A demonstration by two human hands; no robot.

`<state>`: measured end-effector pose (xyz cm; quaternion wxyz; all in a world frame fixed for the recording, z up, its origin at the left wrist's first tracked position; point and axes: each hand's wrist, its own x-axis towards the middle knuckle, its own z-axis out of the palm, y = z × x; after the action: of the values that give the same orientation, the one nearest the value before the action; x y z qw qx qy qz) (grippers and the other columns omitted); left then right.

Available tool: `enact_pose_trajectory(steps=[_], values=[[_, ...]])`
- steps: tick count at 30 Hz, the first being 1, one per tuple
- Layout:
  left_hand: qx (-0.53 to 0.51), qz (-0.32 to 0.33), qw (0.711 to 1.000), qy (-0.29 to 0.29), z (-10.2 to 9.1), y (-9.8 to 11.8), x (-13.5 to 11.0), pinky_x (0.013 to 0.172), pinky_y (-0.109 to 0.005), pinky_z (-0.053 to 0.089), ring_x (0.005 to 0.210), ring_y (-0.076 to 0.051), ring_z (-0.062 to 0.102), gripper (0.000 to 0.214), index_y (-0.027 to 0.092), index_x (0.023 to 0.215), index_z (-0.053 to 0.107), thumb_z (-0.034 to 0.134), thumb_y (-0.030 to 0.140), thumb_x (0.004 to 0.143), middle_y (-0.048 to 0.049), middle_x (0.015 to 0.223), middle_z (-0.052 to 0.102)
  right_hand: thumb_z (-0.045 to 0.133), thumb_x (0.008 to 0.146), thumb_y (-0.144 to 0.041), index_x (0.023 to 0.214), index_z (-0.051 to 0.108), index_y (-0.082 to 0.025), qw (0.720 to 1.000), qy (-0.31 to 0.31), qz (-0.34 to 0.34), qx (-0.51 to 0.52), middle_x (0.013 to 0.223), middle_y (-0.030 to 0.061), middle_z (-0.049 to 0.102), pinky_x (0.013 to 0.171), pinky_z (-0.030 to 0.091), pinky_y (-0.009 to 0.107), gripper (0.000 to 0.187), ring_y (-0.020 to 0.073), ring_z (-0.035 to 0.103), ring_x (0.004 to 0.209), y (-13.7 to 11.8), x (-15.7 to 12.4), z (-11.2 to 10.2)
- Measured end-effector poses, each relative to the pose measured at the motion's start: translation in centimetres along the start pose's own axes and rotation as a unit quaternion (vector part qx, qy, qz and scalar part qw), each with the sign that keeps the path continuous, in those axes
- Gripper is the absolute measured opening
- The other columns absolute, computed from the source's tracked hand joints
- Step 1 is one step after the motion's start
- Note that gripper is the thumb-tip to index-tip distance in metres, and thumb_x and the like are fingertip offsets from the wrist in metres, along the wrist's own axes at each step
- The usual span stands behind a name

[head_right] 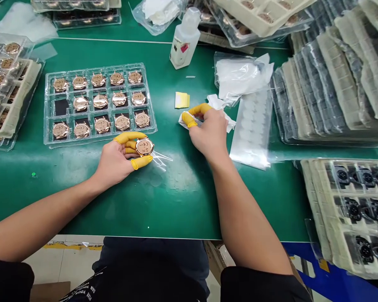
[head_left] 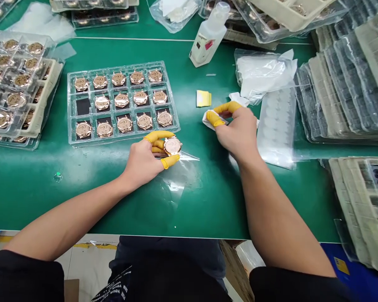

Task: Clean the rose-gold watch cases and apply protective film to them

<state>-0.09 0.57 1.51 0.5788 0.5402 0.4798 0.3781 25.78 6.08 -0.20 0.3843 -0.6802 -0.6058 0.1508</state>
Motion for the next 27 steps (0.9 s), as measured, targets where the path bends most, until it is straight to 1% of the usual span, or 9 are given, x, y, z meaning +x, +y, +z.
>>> enact_pose_trajectory(steps=[2,4,7,9,12,16,19,24,27], values=[[-0.001,0.003,1.000,0.003,0.0,0.0,0.0,0.085,-0.025,0.066,0.084,-0.012,0.077,0.056,0.020,0.124,0.073,0.088,0.024,0.070,-0.0015,0.098,0.081,0.079,0.085,-0.043,0.090,0.073,-0.024,0.988,-0.092,-0.033,0.116,0.084,0.0035,0.070,0.075,0.051,0.038,0.021,0.0188,0.059,0.076,-2.2,-1.3,-0.5],[0.000,0.004,1.000,0.000,0.1,0.0,0.1,0.084,-0.024,0.066,0.083,-0.012,0.078,0.056,0.020,0.123,0.073,0.087,0.022,0.070,-0.0014,0.097,0.081,0.081,0.085,-0.040,0.091,0.076,-0.025,0.964,-0.160,-0.100,0.190,0.081,0.0016,0.070,0.067,0.048,0.033,0.018,0.0160,0.059,0.070,-4.3,-2.9,-0.6],[-0.010,0.000,1.000,-0.016,0.0,-0.2,0.2,0.083,-0.023,0.066,0.086,-0.013,0.079,0.057,0.019,0.124,0.072,0.085,0.017,0.068,-0.0021,0.099,0.081,0.078,0.087,-0.028,0.097,0.081,-0.027,0.943,-0.146,-0.235,0.183,0.082,0.0013,0.068,0.064,0.045,0.031,0.010,0.0151,0.060,0.071,-6.0,-4.6,0.4],[-0.019,-0.001,0.999,-0.025,-0.1,-0.2,0.2,0.084,-0.024,0.067,0.087,-0.014,0.081,0.058,0.019,0.125,0.071,0.085,0.017,0.069,-0.0023,0.101,0.082,0.076,0.088,-0.025,0.100,0.082,-0.028,0.944,-0.107,-0.278,0.144,0.084,0.0018,0.068,0.066,0.045,0.032,0.014,0.0156,0.061,0.073,-6.1,-5.1,1.0],[-0.015,0.001,1.000,-0.022,-0.2,0.0,0.1,0.086,-0.026,0.069,0.089,-0.016,0.082,0.058,0.020,0.125,0.072,0.087,0.021,0.070,-0.0029,0.103,0.083,0.076,0.088,-0.024,0.098,0.081,-0.027,0.950,-0.093,-0.283,0.094,0.083,0.0017,0.068,0.067,0.045,0.033,0.012,0.0159,0.062,0.073,-5.8,-5.0,1.1],[0.005,-0.027,1.000,-0.016,-0.5,0.1,0.2,0.090,-0.032,0.071,0.093,-0.021,0.084,0.053,0.020,0.122,0.073,0.088,0.024,0.071,-0.0054,0.106,0.084,0.071,0.092,-0.022,0.096,0.080,-0.024,0.944,-0.138,-0.280,0.109,0.085,0.0020,0.067,0.067,0.047,0.030,0.010,0.0146,0.062,0.074,-5.9,-4.6,0.9],[0.002,-0.034,0.999,-0.014,-0.8,-0.1,0.3,0.093,-0.034,0.071,0.096,-0.023,0.084,0.056,0.020,0.123,0.073,0.090,0.025,0.070,-0.0063,0.108,0.084,0.072,0.095,-0.026,0.094,0.081,-0.023,0.950,-0.120,-0.257,0.132,0.085,0.0025,0.064,0.065,0.048,0.028,0.009,0.0136,0.060,0.073,-6.2,-4.3,1.2],[0.013,-0.045,0.999,-0.005,-0.9,-0.2,0.3,0.094,-0.037,0.071,0.095,-0.023,0.083,0.056,0.020,0.124,0.072,0.090,0.027,0.071,-0.0064,0.109,0.084,0.070,0.097,-0.031,0.094,0.081,-0.026,0.947,-0.129,-0.267,0.124,0.083,0.0019,0.065,0.068,0.049,0.031,0.012,0.0144,0.060,0.073,-6.5,-4.7,2.1],[-0.004,-0.044,0.999,0.012,-0.5,-0.2,0.3,0.091,-0.035,0.070,0.094,-0.022,0.083,0.056,0.020,0.124,0.072,0.089,0.028,0.071,-0.0062,0.107,0.083,0.070,0.098,-0.031,0.097,0.082,-0.025,0.959,-0.088,-0.239,0.125,0.086,0.0032,0.065,0.067,0.049,0.031,0.013,0.0150,0.060,0.075,-5.5,-4.5,1.8]])
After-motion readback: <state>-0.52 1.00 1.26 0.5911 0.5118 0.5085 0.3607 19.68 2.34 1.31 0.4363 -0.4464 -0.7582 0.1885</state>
